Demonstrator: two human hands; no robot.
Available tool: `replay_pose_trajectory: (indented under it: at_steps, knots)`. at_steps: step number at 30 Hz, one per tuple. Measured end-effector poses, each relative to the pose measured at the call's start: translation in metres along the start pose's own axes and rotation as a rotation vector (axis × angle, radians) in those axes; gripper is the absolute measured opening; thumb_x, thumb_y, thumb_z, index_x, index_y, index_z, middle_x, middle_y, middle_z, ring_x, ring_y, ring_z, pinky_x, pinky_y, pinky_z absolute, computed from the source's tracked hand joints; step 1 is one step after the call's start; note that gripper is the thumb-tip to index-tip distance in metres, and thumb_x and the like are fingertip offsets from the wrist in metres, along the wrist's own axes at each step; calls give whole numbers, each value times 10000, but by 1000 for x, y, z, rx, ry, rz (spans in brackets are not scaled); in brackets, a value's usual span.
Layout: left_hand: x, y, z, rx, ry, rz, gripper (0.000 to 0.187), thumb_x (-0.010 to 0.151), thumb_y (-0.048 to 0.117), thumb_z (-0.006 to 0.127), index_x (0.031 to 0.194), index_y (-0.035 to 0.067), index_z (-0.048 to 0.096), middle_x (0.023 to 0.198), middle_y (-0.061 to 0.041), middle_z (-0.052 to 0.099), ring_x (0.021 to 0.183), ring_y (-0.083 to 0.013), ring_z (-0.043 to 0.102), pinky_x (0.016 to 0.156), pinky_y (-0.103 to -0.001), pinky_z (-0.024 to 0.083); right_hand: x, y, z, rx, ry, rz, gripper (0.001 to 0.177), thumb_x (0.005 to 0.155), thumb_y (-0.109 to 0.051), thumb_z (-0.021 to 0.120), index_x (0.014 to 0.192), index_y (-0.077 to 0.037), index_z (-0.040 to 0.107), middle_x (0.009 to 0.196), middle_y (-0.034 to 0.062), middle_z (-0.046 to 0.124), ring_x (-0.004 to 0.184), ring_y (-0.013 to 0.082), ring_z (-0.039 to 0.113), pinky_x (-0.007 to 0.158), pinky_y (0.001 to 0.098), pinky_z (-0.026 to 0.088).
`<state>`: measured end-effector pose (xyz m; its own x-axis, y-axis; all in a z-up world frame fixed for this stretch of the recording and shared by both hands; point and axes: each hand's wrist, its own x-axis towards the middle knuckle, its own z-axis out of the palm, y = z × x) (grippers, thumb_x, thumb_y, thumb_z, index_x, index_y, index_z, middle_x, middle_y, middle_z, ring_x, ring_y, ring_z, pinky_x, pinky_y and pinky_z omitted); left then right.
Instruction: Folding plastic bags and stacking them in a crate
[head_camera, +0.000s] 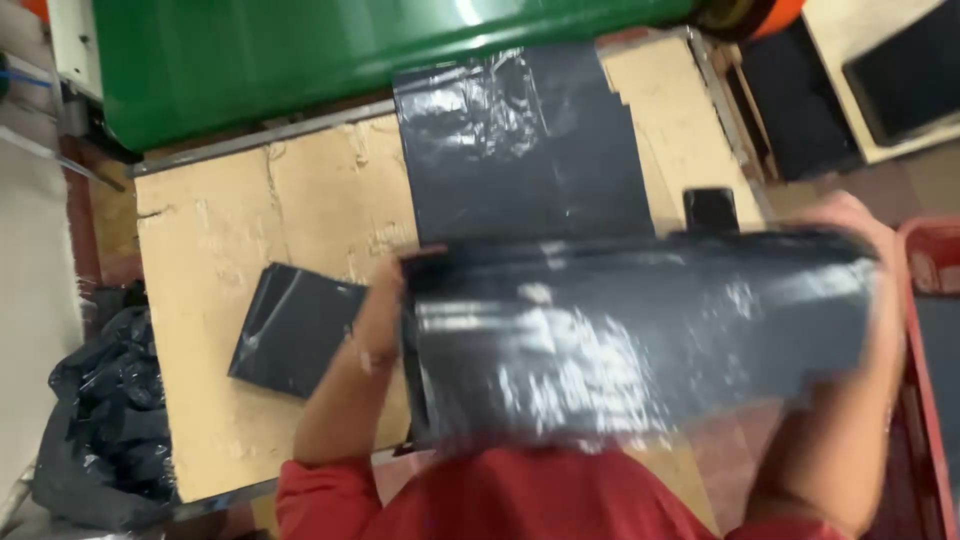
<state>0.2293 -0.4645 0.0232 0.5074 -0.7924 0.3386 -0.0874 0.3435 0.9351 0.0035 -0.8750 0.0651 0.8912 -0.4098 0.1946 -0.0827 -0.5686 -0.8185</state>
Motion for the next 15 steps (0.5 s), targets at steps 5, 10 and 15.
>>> replay_pose_trajectory:
  at_steps: [5, 10, 15]
  knots:
    - [75, -134, -107, 228, 602, -481, 738, 980, 587, 662, 1292, -78, 590, 1266, -278, 596, 1210, -382, 560, 1004, -475, 438, 203, 312, 130, -656, 2, 145, 823, 617, -200, 991, 1360, -27, 680, 1112, 152, 711, 1009, 398, 715, 728, 517, 587]
    - [46, -367, -202, 742, 752, -908, 682, 772, 692, 824, 1194, 175, 685, 1166, -88, 722, 1162, -292, 669, 977, -441, 539, 291, 412, 280, -227, -148, 325, 435, 696, -443, 931, 1028, -202, 787, 976, 20, 766, 964, 269, 736, 800, 416, 565]
    - [57, -361, -189, 1130, 701, -831, 483, 951, 458, 688, 1267, 107, 586, 1104, -207, 714, 1062, -410, 691, 916, -540, 546, 286, 310, 280, -578, -98, 337, 801, 617, -447, 955, 1225, -20, 658, 1200, 173, 563, 1125, 446, 584, 949, 510, 524]
